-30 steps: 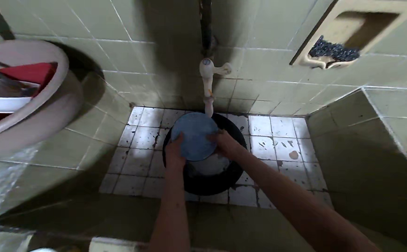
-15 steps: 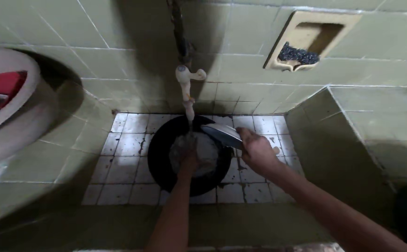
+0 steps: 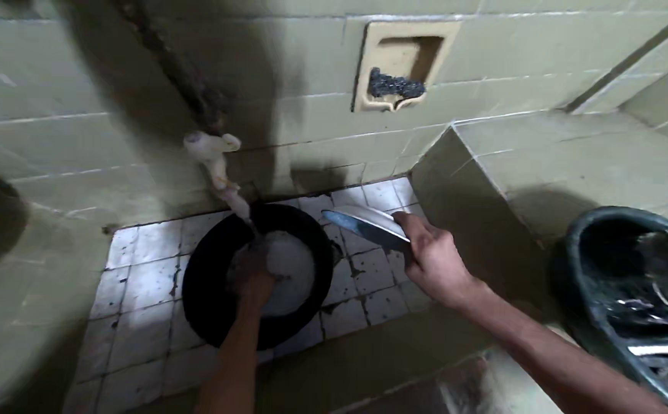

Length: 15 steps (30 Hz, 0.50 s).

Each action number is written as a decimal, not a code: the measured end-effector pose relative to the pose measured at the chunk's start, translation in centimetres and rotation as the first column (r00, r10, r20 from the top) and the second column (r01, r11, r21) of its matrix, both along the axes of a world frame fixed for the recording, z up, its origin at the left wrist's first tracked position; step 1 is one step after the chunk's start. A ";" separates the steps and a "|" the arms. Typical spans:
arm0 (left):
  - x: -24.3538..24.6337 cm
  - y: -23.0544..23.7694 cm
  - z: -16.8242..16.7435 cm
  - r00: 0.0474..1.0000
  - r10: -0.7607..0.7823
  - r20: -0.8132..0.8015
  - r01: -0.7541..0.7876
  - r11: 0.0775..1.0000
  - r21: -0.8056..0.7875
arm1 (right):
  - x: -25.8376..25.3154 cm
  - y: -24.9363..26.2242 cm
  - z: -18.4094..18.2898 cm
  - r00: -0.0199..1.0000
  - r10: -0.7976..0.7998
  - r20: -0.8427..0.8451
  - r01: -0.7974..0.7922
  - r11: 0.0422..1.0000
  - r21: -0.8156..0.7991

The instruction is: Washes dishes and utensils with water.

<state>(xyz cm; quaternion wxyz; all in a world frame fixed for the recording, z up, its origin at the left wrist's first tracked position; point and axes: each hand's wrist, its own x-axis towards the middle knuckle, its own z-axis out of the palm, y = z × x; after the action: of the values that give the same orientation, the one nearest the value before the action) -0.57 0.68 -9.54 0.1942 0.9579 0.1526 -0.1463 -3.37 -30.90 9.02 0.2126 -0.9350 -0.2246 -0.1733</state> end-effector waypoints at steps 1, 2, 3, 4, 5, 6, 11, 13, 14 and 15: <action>-0.2 0.7 -0.4 0.997 -0.010 0.082 0.011 1.000 -0.005 | -0.5 -0.5 0.1 1.000 -0.010 0.010 0.010 1.000 -0.001; -0.3 1.3 -0.6 0.987 -0.035 0.154 0.037 0.999 -0.008 | -1.0 -1.0 0.2 0.999 -0.025 0.031 0.025 1.000 -0.010; -0.4 2.1 -1.2 0.978 -0.062 0.201 0.063 0.998 0.002 | -1.7 -1.5 0.3 0.998 -0.038 0.045 0.039 0.999 -0.018; -0.3 2.8 -1.8 0.979 -0.064 0.196 0.063 0.998 0.015 | -2.2 -2.0 0.4 0.997 -0.048 0.055 0.050 0.998 -0.025; 0.2 3.4 -2.2 0.983 -0.055 0.173 0.053 0.998 0.018 | -2.7 -2.4 0.4 0.997 -0.052 0.065 0.053 0.998 -0.022; 0.7 4.0 -2.3 0.984 -0.047 0.173 0.050 0.999 -0.008 | -3.1 -2.9 0.5 0.996 -0.052 0.071 0.054 0.998 -0.020; 2.5 7.5 -3.2 0.982 -0.046 0.186 0.056 0.997 -0.052 | -5.7 -5.2 0.2 0.995 -0.062 0.080 0.064 0.997 -0.031; 2.6 7.9 -1.9 0.976 -0.058 0.211 0.088 0.987 -0.132 | -6.5 -5.9 -0.4 0.994 -0.062 0.092 0.064 0.998 -0.018; 2.7 7.6 -0.7 0.976 -0.073 0.206 0.107 0.981 -0.162 | -6.8 -6.2 -0.6 0.993 -0.070 0.097 0.072 0.997 -0.011; 2.8 6.6 1.3 0.981 -0.088 0.174 0.123 0.973 -0.197 | -7.3 -6.5 -0.6 0.992 -0.085 0.090 0.086 0.996 -0.008</action>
<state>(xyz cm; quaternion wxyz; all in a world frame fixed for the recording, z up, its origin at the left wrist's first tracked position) 2.18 7.25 -8.20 0.2967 0.9480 0.0687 -0.0920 -10.64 -37.39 8.46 0.1891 -0.9363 -0.1949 -0.2229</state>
